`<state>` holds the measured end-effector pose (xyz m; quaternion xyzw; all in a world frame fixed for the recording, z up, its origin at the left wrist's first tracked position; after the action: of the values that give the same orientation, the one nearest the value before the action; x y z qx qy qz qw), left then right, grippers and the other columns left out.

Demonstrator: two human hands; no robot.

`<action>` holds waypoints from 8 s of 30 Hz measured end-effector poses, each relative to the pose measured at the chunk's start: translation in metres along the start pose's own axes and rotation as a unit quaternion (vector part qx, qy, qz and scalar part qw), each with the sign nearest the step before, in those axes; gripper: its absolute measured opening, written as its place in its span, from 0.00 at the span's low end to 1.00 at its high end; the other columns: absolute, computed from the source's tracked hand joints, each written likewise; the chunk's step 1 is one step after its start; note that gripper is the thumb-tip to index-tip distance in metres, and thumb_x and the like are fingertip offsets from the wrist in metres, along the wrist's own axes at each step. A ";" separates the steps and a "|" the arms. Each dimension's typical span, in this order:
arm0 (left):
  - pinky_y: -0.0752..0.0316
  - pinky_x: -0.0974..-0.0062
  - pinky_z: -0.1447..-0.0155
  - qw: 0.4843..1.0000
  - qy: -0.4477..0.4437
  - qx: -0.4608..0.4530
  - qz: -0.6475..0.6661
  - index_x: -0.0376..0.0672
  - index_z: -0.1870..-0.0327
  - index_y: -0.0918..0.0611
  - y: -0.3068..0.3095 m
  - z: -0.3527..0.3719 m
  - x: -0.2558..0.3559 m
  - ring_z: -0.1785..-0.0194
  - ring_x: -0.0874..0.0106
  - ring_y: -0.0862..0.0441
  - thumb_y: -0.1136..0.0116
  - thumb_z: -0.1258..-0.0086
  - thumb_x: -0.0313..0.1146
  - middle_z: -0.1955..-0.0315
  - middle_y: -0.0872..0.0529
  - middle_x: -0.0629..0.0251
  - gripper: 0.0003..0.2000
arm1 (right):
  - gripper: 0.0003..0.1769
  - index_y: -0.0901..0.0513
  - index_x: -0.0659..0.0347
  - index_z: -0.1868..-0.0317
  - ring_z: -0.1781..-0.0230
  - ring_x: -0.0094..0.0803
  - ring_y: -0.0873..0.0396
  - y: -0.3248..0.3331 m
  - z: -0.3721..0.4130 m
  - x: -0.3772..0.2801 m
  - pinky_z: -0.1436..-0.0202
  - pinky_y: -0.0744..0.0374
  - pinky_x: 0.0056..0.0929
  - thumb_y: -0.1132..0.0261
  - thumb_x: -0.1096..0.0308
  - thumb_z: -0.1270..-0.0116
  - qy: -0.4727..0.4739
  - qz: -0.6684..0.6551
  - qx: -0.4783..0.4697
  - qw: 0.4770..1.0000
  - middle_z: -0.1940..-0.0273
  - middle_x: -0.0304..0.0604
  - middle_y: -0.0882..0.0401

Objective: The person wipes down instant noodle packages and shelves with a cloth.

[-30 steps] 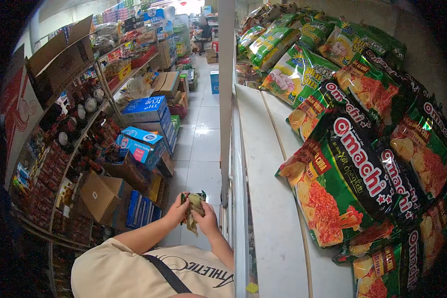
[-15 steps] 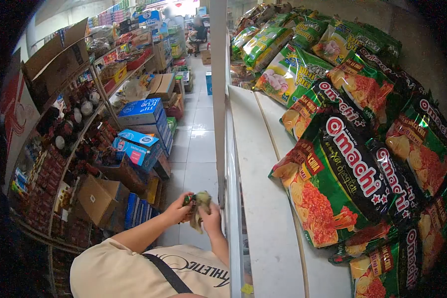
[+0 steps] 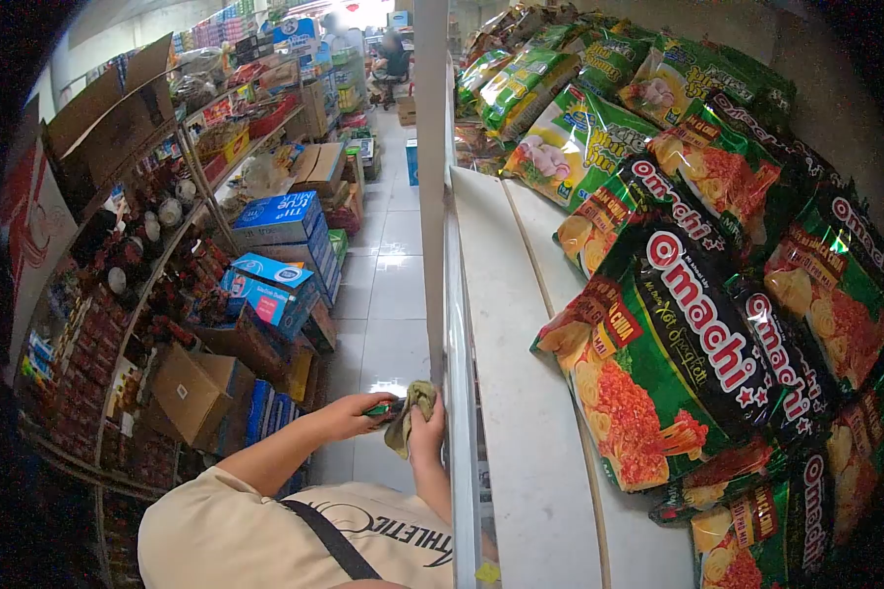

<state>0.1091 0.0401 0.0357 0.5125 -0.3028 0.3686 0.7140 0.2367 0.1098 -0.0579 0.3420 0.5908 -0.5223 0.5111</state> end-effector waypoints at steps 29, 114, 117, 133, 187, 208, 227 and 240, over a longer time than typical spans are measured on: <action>0.24 0.70 0.59 0.767 0.092 0.325 0.545 0.49 0.47 0.34 -0.015 -0.006 -0.013 0.58 0.68 0.22 0.59 0.27 0.40 0.57 0.25 0.62 0.12 | 0.23 0.26 0.62 0.51 0.56 0.38 0.28 -0.008 0.014 -0.008 0.51 0.29 0.30 0.40 0.81 0.51 0.172 0.181 -0.200 0.948 0.59 0.46 0.28; 0.26 0.74 0.56 0.828 0.006 0.239 0.507 0.52 0.38 0.42 -0.029 0.006 -0.007 0.54 0.71 0.27 0.62 0.27 0.44 0.52 0.29 0.62 0.19 | 0.25 0.34 0.64 0.39 0.47 0.44 0.31 -0.019 0.023 -0.044 0.43 0.34 0.32 0.48 0.77 0.39 0.227 0.176 -0.103 0.952 0.48 0.55 0.31; 0.30 0.71 0.45 0.870 0.011 0.235 0.432 0.50 0.41 0.39 -0.042 -0.004 -0.007 0.49 0.70 0.28 0.63 0.26 0.40 0.49 0.29 0.62 0.16 | 0.22 0.28 0.63 0.43 0.50 0.41 0.29 -0.016 0.022 -0.055 0.45 0.32 0.31 0.46 0.77 0.40 0.223 0.146 -0.080 0.961 0.50 0.52 0.28; 0.27 0.68 0.46 0.810 0.030 0.198 0.551 0.46 0.40 0.37 -0.003 0.000 0.049 0.48 0.68 0.25 0.62 0.27 0.44 0.49 0.27 0.60 0.19 | 0.32 0.38 0.63 0.39 0.50 0.31 0.27 0.008 -0.002 -0.039 0.48 0.27 0.33 0.37 0.58 0.39 -0.081 -0.231 -0.157 0.957 0.47 0.43 0.29; 0.27 0.66 0.58 0.972 -0.050 0.160 -0.164 0.40 0.64 0.19 0.008 -0.015 0.008 0.62 0.57 0.22 0.44 0.45 0.26 0.68 0.20 0.54 0.08 | 0.32 0.35 0.66 0.42 0.52 0.30 0.26 0.013 -0.017 -0.031 0.48 0.28 0.28 0.39 0.74 0.51 -0.007 0.133 -0.213 0.968 0.53 0.47 0.25; 0.29 0.65 0.56 0.969 -0.099 0.183 -0.132 0.40 0.65 0.22 -0.003 -0.012 0.003 0.62 0.53 0.27 0.46 0.44 0.22 0.66 0.25 0.53 0.06 | 0.36 0.34 0.59 0.40 0.42 0.48 0.33 0.002 -0.009 -0.051 0.43 0.31 0.35 0.33 0.71 0.53 0.122 0.271 -0.270 0.916 0.41 0.55 0.36; 0.26 0.70 0.57 0.793 -0.007 0.350 0.499 0.46 0.59 0.34 0.023 -0.014 -0.004 0.56 0.71 0.24 0.63 0.27 0.36 0.59 0.26 0.65 0.06 | 0.23 0.31 0.63 0.49 0.63 0.27 0.24 0.009 -0.018 -0.040 0.62 0.23 0.25 0.34 0.72 0.46 -0.018 0.050 -0.149 0.987 0.60 0.41 0.24; 0.25 0.71 0.52 0.830 0.115 0.192 0.511 0.46 0.46 0.32 0.003 -0.003 0.015 0.53 0.71 0.23 0.48 0.34 0.40 0.54 0.24 0.62 0.18 | 0.30 0.33 0.64 0.45 0.51 0.32 0.29 0.018 -0.026 -0.022 0.47 0.30 0.30 0.31 0.71 0.48 0.042 0.109 -0.136 0.984 0.52 0.47 0.28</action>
<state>0.1151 0.0471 0.0484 0.3649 -0.3603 0.7881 0.3403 0.2523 0.1420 -0.0435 0.3531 0.6365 -0.3634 0.5815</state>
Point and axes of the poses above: each hand's wrist, its own z-axis away from the middle knuckle, its own y-axis out of the back of the hand, x = y × z, the point moved 2 cm from there along -z, towards the middle knuckle
